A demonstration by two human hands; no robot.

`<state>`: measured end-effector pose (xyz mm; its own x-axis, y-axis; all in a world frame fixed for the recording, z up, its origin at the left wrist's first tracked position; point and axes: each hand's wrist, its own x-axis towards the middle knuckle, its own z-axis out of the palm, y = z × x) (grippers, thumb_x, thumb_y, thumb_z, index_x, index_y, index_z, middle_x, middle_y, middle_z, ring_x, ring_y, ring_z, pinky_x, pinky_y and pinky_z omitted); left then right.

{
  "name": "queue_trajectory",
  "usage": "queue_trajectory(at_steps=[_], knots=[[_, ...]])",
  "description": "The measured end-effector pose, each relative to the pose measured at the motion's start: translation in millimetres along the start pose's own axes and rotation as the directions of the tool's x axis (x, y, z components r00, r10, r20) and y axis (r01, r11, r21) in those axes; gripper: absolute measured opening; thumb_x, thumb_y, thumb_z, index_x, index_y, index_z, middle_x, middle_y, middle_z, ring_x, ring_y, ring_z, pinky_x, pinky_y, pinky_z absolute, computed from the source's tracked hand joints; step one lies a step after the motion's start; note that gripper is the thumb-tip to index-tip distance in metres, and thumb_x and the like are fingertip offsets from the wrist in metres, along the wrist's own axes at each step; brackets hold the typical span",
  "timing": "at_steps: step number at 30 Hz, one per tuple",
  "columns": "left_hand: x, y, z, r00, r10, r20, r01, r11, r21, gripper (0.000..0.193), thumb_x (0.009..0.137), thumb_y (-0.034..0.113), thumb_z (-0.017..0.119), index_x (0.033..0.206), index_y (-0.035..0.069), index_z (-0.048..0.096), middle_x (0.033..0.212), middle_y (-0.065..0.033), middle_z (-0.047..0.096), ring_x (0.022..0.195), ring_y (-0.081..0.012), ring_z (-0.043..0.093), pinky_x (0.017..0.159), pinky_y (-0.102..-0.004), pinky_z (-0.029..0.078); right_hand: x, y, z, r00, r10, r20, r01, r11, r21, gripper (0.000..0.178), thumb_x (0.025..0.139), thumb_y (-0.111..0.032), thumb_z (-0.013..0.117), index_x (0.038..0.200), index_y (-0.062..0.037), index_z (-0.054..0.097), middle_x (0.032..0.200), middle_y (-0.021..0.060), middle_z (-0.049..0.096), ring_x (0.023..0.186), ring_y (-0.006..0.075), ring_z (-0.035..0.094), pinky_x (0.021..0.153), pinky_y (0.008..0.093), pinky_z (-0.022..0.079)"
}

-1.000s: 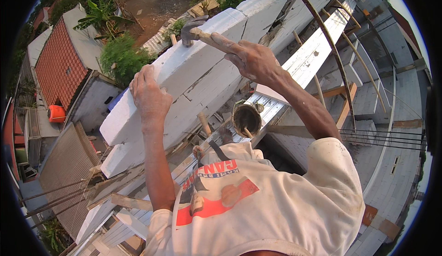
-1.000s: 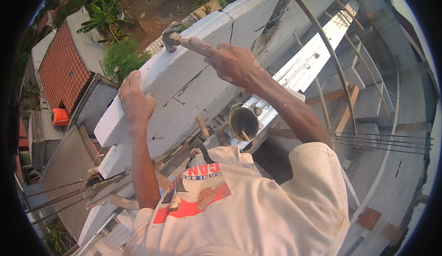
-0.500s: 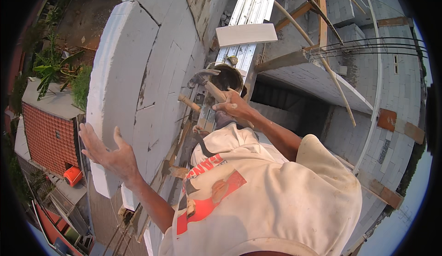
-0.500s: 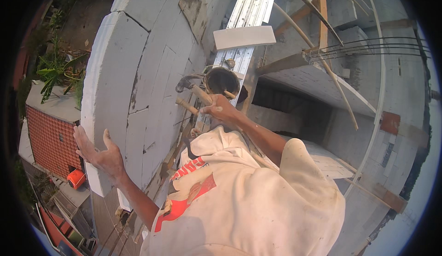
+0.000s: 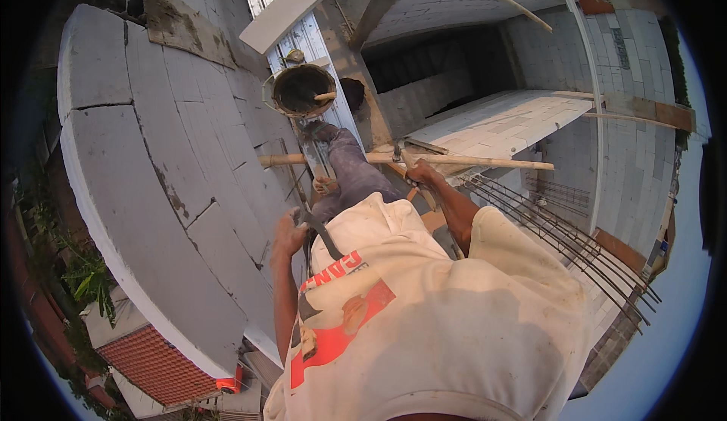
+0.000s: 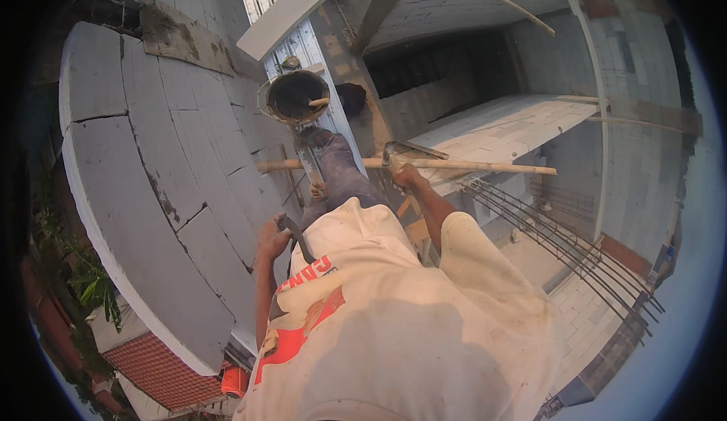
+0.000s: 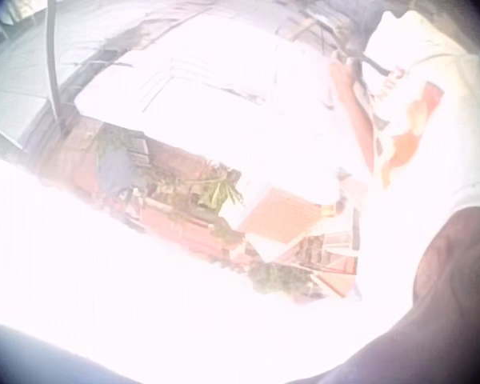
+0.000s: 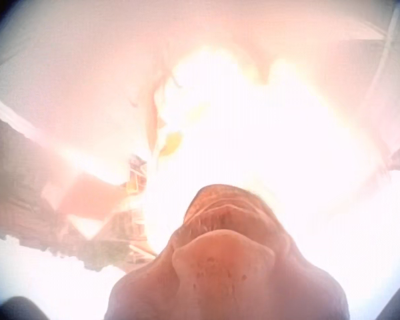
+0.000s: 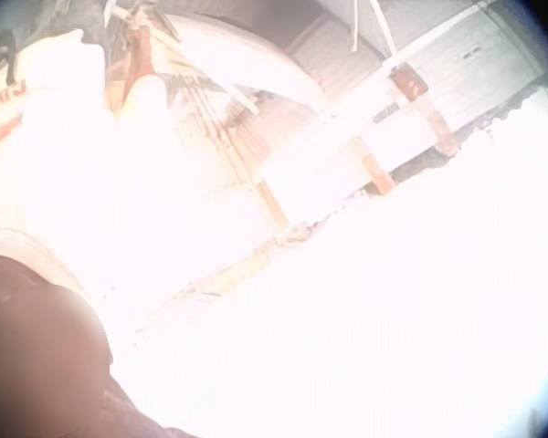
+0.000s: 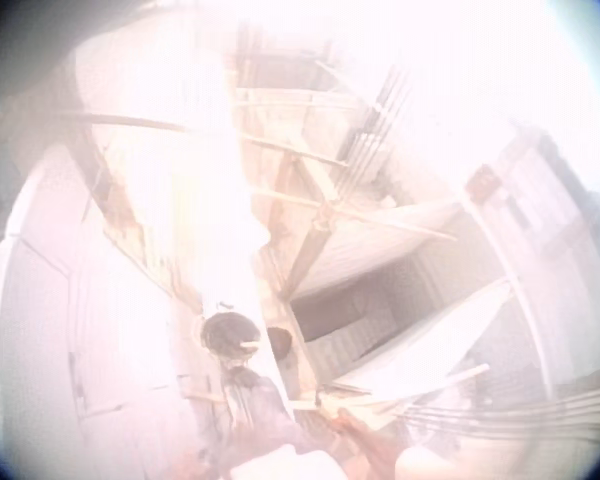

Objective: The person applies mortar to a wall using a trowel, then places white rectangular tiles onto the mortar. They use a hammer to tap the tiles into position and a wooden straightedge to level the surface. The person also uses a measuring tape to check dimensions.

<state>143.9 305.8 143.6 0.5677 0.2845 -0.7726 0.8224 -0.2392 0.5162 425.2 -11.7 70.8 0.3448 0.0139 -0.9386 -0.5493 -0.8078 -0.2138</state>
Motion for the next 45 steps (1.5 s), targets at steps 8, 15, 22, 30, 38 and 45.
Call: queue_trajectory(at_steps=[8,15,22,30,38,45], knots=[[-7.7,-82.2,29.7,0.952,-0.165,0.257,0.166,0.986,0.018,0.062,0.093,0.035,0.070,0.134,-0.011,0.059,0.129,-0.0287,0.067,0.124,-0.0364,0.064,0.106,-0.0409,0.047,28.2,221.6,123.8,0.988,0.130,-0.086,-0.140,0.982,-0.125,0.036,0.081,-0.022,0.067,0.104,0.0047,0.074,0.102,0.0242,0.075,0.098,0.0353,0.074,0.085,0.0436,0.056],[33.4,-117.4,-13.8,0.924,-0.165,0.344,0.127,0.983,0.130,0.065,0.096,0.036,0.067,0.140,-0.011,0.054,0.135,-0.0304,0.063,0.128,-0.0373,0.061,0.107,-0.0418,0.047,12.7,247.3,167.4,0.977,0.215,-0.001,-0.203,0.919,-0.337,0.043,0.080,-0.030,0.071,0.111,-0.0003,0.075,0.115,0.0183,0.075,0.112,0.0351,0.070,0.091,0.0461,0.053],[46.4,13.5,-26.1,0.979,-0.023,0.202,-0.048,0.939,0.340,0.066,0.096,0.036,0.066,0.141,-0.011,0.052,0.137,-0.0309,0.061,0.126,-0.0385,0.062,0.107,-0.0418,0.049,-8.6,194.6,112.3,0.980,0.197,0.041,-0.182,0.955,-0.233,0.043,0.081,-0.028,0.071,0.115,-0.0011,0.074,0.119,0.0188,0.074,0.111,0.0348,0.071,0.089,0.0474,0.056],[43.5,17.0,-7.0,0.997,0.059,0.051,-0.063,0.995,0.079,0.063,0.096,0.034,0.067,0.140,-0.008,0.055,0.135,-0.0293,0.063,0.127,-0.0366,0.062,0.107,-0.0429,0.048,5.8,130.5,35.8,0.988,0.147,0.044,-0.129,0.951,-0.280,0.039,0.080,-0.023,0.076,0.108,0.0032,0.074,0.102,0.0193,0.076,0.099,0.0320,0.073,0.088,0.0455,0.054],[-4.0,-64.4,25.7,0.987,-0.128,-0.093,0.127,0.992,-0.024,0.060,0.092,0.037,0.070,0.132,-0.007,0.063,0.134,-0.0289,0.064,0.129,-0.0401,0.060,0.110,-0.0427,0.046,62.8,100.4,-0.5,0.999,-0.033,-0.006,0.026,0.863,-0.504,0.043,0.084,-0.029,0.067,0.114,0.0019,0.071,0.112,0.0185,0.075,0.104,0.0316,0.073,0.087,0.0436,0.054],[-49.7,-118.6,82.7,0.909,-0.387,-0.158,0.368,0.920,-0.137,0.036,0.087,0.031,0.066,0.106,0.003,0.079,0.109,-0.0208,0.075,0.108,-0.0356,0.071,0.096,-0.0442,0.054,-11.7,-0.9,-5.0,0.978,-0.175,0.112,0.208,0.773,-0.599,0.014,0.081,-0.013,0.062,0.089,-0.0016,0.067,0.070,0.0105,0.065,0.057,0.0176,0.061,0.053,0.0377,0.046]])
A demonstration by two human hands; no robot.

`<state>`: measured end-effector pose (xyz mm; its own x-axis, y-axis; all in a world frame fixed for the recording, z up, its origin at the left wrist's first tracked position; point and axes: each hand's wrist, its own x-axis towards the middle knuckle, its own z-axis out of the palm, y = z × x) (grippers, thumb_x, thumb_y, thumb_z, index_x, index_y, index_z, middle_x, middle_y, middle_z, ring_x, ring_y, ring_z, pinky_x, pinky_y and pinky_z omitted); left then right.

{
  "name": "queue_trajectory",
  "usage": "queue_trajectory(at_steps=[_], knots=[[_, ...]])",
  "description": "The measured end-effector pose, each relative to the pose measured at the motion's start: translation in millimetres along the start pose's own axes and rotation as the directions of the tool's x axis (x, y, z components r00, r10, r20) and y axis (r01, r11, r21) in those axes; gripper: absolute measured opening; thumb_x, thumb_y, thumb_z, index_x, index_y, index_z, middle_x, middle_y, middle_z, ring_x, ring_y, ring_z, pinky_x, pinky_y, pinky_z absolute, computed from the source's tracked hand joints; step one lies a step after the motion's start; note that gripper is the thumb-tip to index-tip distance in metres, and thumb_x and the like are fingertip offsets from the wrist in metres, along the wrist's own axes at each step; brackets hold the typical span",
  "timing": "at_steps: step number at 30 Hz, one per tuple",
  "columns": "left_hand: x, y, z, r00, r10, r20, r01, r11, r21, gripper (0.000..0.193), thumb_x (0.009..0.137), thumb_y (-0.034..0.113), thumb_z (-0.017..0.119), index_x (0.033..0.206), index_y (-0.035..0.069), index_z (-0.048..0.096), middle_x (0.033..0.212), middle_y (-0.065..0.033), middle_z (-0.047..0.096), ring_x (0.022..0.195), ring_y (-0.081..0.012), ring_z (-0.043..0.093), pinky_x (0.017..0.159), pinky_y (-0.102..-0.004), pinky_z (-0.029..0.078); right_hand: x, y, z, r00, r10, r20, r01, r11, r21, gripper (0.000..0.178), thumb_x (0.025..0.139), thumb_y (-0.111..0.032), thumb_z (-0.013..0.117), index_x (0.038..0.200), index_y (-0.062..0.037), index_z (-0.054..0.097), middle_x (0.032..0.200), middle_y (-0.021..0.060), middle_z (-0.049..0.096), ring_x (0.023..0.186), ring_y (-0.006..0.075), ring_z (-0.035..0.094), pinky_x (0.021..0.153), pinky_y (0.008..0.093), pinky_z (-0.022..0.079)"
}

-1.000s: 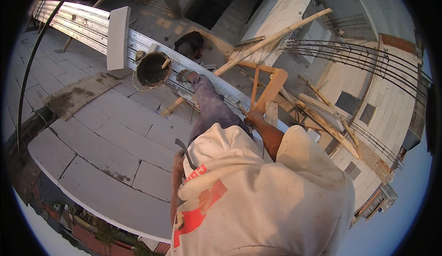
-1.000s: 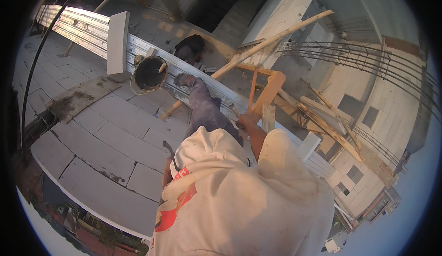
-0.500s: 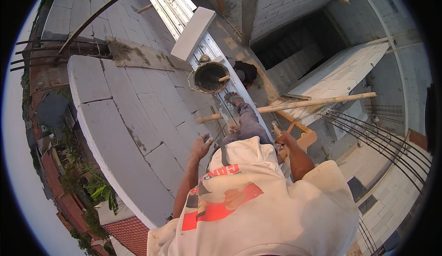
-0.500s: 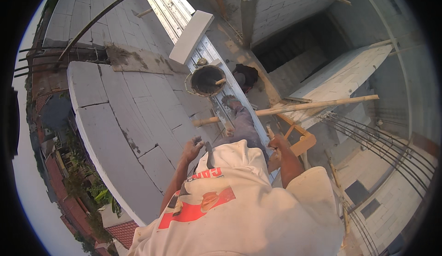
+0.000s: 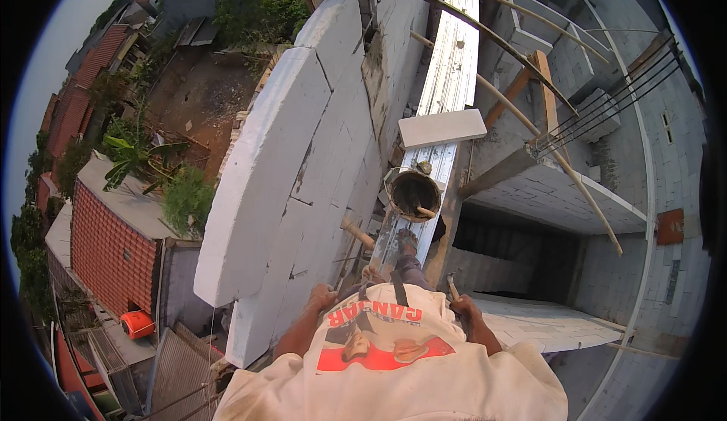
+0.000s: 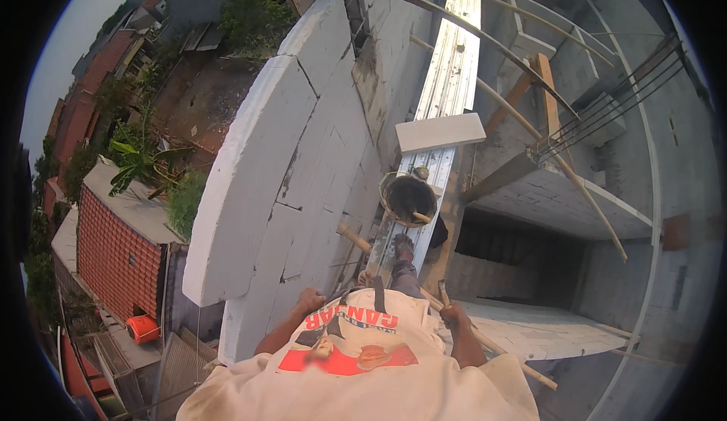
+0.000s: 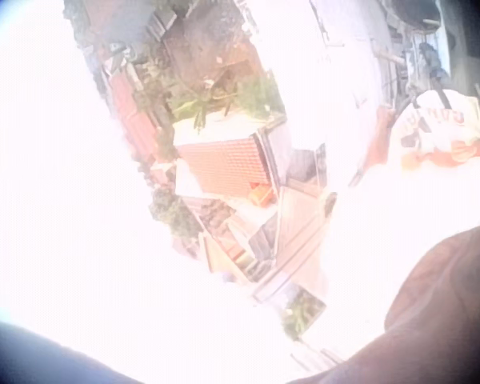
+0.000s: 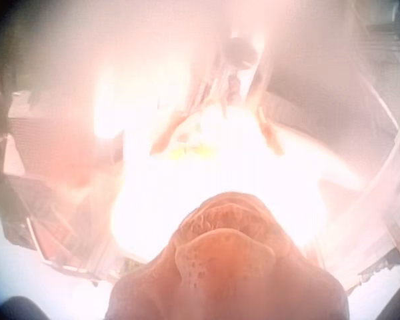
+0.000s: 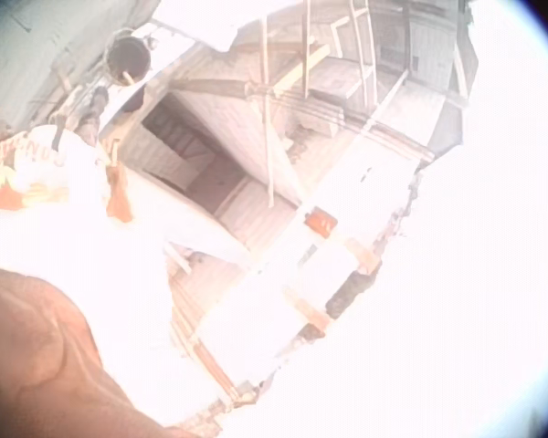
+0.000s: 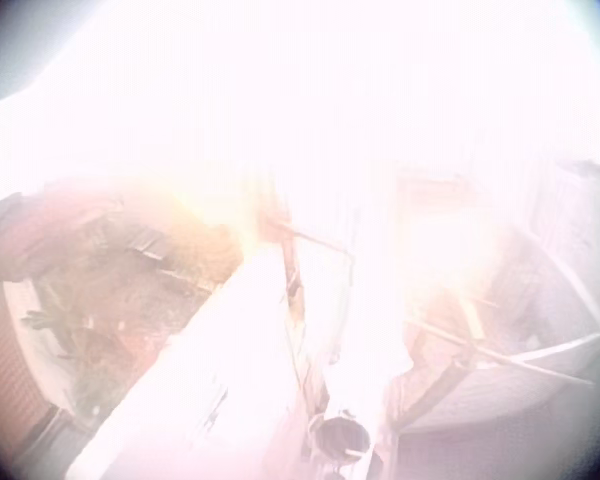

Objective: The person applies mortar to a wall using a trowel, then places white rectangular tiles onto the mortar. They use a hammer to tap the tiles into position and a wooden straightedge to level the surface. The person also uses a measuring tape to check dimensions.

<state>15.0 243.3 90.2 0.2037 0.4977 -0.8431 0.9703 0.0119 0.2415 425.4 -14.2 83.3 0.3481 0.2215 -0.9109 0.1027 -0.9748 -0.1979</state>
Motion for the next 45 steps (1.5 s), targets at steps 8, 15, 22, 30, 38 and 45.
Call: queue_trajectory(at_steps=[8,15,22,30,38,45], knots=[[96.8,-77.4,118.5,0.912,0.338,-0.231,-0.269,0.921,0.282,0.025,0.074,0.037,0.065,0.075,0.015,0.077,0.077,-0.0151,0.072,0.081,-0.0317,0.073,0.069,-0.0453,0.055,-18.9,-32.8,-37.2,0.994,-0.093,-0.063,0.068,0.943,-0.326,0.043,0.072,-0.038,0.076,0.093,-0.0008,0.075,0.078,0.0088,0.072,0.077,0.0214,0.071,0.070,0.0368,0.051],[79.6,-41.9,106.5,0.950,0.099,-0.296,-0.143,0.981,-0.130,0.029,0.064,0.033,0.077,0.082,0.010,0.078,0.084,-0.0136,0.075,0.087,-0.0348,0.074,0.073,-0.0450,0.056,-5.0,-23.5,-52.5,0.980,-0.197,-0.024,0.174,0.910,-0.377,0.048,0.075,-0.044,0.074,0.101,-0.0039,0.074,0.093,0.0115,0.073,0.091,0.0215,0.070,0.078,0.0356,0.052],[80.4,-39.0,90.9,0.973,-0.029,-0.228,-0.035,0.961,-0.273,0.040,0.069,0.024,0.078,0.105,0.007,0.078,0.116,-0.0205,0.073,0.111,-0.0361,0.070,0.095,-0.0420,0.055,25.5,9.4,-48.7,0.914,-0.393,0.103,0.398,0.813,-0.425,0.053,0.078,-0.050,0.073,0.110,-0.0069,0.074,0.108,0.0143,0.074,0.105,0.0216,0.069,0.087,0.0345,0.052],[68.9,-30.1,66.9,0.972,0.065,-0.227,-0.119,0.965,-0.232,0.058,0.065,0.033,0.090,0.115,0.007,0.077,0.120,-0.0194,0.073,0.115,-0.0331,0.069,0.102,-0.0392,0.053,7.5,35.1,-32.3,0.964,-0.263,0.028,0.261,0.931,-0.255,0.048,0.081,-0.043,0.067,0.104,-0.0009,0.073,0.096,0.0157,0.072,0.092,0.0229,0.068,0.079,0.0386,0.051],[77.7,-11.9,45.0,0.965,0.251,-0.074,-0.262,0.921,-0.288,0.043,0.086,0.042,0.072,0.087,-0.001,0.073,0.078,-0.0203,0.071,0.073,-0.0315,0.070,0.066,-0.0458,0.053,11.9,-9.1,-5.2,0.988,-0.144,-0.052,0.145,0.989,0.003,0.044,0.085,-0.035,0.060,0.095,0.0063,0.071,0.080,0.0169,0.070,0.075,0.0244,0.067,0.069,0.0435,0.050],[42.6,15.6,51.6,0.975,0.158,0.158,-0.131,0.977,-0.170,0.057,0.088,0.044,0.070,0.122,-0.002,0.068,0.117,-0.0258,0.071,0.115,-0.0388,0.067,0.099,-0.0444,0.051,30.1,-89.5,-4.7,0.958,-0.264,0.110,0.265,0.964,0.007,0.036,0.083,-0.029,0.060,0.079,0.0069,0.064,0.069,0.0128,0.063,0.061,0.0211,0.060,0.058,0.0406,0.045]])
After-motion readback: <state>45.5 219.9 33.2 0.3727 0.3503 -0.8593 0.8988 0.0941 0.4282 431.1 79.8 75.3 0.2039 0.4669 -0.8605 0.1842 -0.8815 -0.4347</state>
